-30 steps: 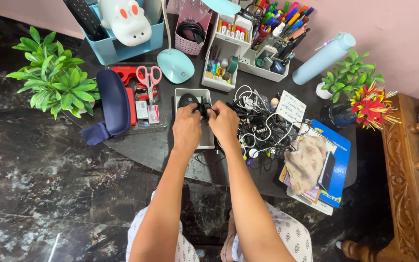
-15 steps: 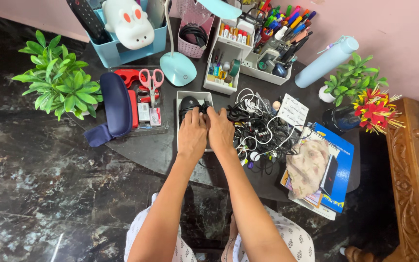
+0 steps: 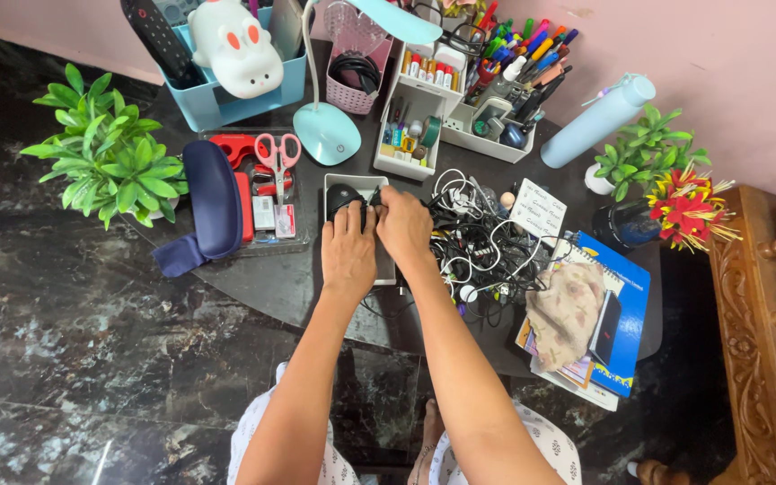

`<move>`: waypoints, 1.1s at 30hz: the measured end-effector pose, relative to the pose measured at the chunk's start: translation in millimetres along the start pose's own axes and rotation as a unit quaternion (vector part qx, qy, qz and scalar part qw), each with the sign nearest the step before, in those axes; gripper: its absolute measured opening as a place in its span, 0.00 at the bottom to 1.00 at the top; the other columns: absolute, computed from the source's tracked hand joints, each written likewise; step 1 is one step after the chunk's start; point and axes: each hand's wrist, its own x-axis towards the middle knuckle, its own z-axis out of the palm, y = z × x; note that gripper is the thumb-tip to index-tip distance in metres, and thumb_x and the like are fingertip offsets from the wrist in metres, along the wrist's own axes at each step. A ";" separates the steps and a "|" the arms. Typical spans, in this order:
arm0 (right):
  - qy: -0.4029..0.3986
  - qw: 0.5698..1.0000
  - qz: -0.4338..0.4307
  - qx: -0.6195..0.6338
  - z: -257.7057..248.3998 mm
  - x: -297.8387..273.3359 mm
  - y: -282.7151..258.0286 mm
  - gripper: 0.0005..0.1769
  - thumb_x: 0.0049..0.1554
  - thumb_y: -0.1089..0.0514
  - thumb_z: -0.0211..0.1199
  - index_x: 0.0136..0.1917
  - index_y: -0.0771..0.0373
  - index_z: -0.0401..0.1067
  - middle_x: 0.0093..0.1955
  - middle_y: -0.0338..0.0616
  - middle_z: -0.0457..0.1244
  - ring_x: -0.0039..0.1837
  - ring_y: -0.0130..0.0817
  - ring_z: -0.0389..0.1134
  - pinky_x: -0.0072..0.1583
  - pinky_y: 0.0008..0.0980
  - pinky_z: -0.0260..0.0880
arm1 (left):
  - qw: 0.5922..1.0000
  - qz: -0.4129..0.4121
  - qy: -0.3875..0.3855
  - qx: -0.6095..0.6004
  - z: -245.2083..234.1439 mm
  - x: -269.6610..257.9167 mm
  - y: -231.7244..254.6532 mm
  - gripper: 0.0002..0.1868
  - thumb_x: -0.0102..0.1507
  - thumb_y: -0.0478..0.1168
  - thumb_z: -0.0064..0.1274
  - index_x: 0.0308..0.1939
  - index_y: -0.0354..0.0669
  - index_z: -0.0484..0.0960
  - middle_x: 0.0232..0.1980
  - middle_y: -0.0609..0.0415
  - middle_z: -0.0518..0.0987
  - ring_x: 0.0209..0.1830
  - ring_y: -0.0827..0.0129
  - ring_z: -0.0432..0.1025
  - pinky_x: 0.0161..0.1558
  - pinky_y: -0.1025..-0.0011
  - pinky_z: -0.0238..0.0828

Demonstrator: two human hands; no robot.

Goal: The person untangles and organizes a pile of electronic cables and accessories on a table. They separate a computer mouse and its cable, coil the cable, and place the mouse into a white tray. They also handle a white power adapter and a pair of eyeglasses, placing them into a nearby organizer.

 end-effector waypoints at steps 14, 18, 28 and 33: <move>-0.022 0.999 -0.039 -0.010 -4.4 -43.3 14.9 0.23 0.65 0.51 0.58 0.73 0.49 0.68 0.44 0.54 0.62 0.44 0.56 0.69 0.45 0.51 0.68 | 1.000 -0.006 0.011 -0.002 14.0 0.9 6.3 0.29 0.62 0.40 0.47 0.67 0.33 0.73 0.71 0.41 0.66 0.69 0.50 0.59 0.64 0.50 0.56; -0.095 0.992 -0.022 0.076 -5.6 -39.2 28.2 0.30 0.63 0.54 0.58 0.78 0.50 0.61 0.45 0.57 0.62 0.46 0.56 0.67 0.49 0.47 0.68 | 0.998 0.005 0.017 -0.065 10.1 -1.8 3.3 0.32 0.58 0.40 0.52 0.64 0.25 0.72 0.71 0.36 0.66 0.69 0.47 0.58 0.63 0.49 0.56; -0.015 0.989 -0.072 0.130 -26.8 -62.8 15.5 0.30 0.62 0.61 0.59 0.77 0.53 0.62 0.61 0.57 0.63 0.58 0.54 0.68 0.58 0.44 0.70 | 0.984 0.020 0.044 -0.169 7.2 -12.2 -5.7 0.26 0.55 0.27 0.48 0.59 0.22 0.75 0.68 0.32 0.71 0.72 0.43 0.62 0.70 0.54 0.59; 0.003 0.996 -0.089 0.003 -25.7 -61.7 -1.4 0.26 0.57 0.62 0.62 0.70 0.53 0.71 0.62 0.58 0.63 0.59 0.56 0.67 0.54 0.46 0.71 | 0.983 0.018 0.046 -0.175 2.0 -26.6 -9.3 0.26 0.57 0.26 0.47 0.60 0.20 0.74 0.68 0.29 0.71 0.74 0.42 0.61 0.72 0.57 0.59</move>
